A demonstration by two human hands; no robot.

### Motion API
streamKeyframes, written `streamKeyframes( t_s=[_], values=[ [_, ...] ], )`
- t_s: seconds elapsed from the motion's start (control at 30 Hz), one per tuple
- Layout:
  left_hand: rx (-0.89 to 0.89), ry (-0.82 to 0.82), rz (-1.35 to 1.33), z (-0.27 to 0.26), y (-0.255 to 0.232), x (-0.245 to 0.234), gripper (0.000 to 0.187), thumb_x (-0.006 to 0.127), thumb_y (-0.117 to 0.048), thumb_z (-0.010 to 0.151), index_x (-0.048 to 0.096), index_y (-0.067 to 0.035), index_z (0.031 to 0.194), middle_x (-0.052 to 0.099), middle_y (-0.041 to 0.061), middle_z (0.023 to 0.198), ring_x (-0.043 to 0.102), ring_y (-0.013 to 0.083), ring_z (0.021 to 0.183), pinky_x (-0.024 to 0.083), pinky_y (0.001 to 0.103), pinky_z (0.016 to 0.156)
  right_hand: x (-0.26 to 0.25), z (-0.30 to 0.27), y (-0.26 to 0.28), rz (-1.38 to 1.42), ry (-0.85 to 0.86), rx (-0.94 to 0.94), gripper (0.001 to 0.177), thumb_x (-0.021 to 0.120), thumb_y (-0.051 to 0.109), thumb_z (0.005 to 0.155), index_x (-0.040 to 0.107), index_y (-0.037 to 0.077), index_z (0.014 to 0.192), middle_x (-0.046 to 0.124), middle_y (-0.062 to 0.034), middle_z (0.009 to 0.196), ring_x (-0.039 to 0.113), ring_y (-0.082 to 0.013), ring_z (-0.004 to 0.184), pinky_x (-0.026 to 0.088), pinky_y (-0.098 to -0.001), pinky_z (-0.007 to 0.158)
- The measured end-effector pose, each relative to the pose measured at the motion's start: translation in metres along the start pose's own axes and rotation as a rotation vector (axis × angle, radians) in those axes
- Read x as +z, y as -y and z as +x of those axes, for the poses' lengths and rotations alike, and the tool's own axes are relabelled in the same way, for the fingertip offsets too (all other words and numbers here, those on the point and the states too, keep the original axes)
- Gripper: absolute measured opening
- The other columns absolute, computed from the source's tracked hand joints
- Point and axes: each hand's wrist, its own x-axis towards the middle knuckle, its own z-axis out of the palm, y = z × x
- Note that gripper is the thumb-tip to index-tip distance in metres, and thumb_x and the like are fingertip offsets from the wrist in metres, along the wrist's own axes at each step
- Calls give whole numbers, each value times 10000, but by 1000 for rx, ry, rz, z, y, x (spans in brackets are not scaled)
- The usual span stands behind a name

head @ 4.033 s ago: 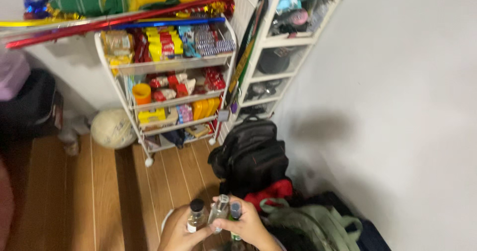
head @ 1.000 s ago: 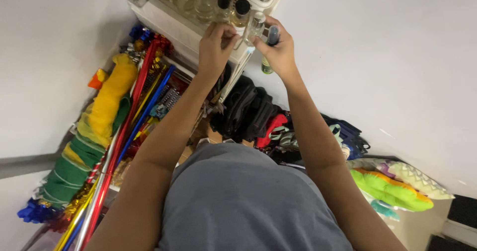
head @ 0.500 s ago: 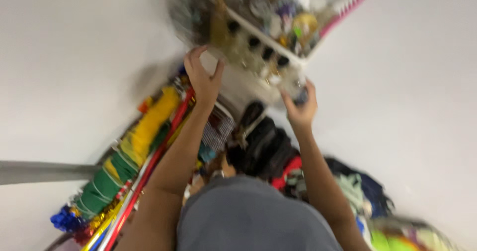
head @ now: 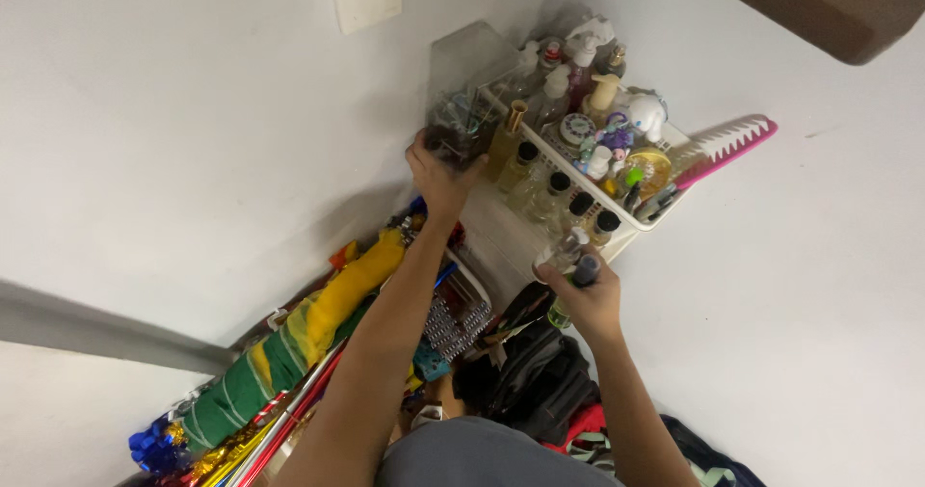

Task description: The person organizes various toiletries and bottles from a countertop into a white plastic basket and a wall-mounted shelf. They handle bottles, a comb, and a hair clip, placing them into the basket and arranging them on the shelf.

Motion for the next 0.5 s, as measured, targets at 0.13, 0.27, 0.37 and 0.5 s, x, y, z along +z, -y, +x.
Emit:
streamKeyframes(
  t_s=[0.13,0.27,0.37,0.5],
  values=[
    [54,-111,28,3,8,16,1123,989,-374,633,309,-6,1447,400,218,1337,428,409,1250,379,522,1050,9,2,2,92,57,-85,572,818,155,819,621,56,1347,750,8,1035,677,-57,911,540,-224,824],
    [12,-66,8,6,13,19,1131,990,-373,653,283,-6,1456,369,218,1349,387,408,1274,342,536,1102,11,9,-9,-16,19,25,541,861,187,817,673,12,1293,761,-28,993,674,-91,857,542,-256,775],
    [-51,-65,-96,3,3,18,1132,983,-325,657,265,-10,1474,329,231,1383,380,411,1285,370,511,1103,15,18,-15,-3,7,60,598,869,236,803,653,-10,1304,764,-33,985,686,-88,847,546,-252,747],
    [-185,-51,-234,-1,-12,18,1139,963,-245,670,228,-47,1517,242,243,1453,387,410,1304,417,457,1092,18,27,-9,-72,21,85,675,858,291,784,620,3,1346,758,-47,904,674,-92,754,536,-255,648]
  ],
)
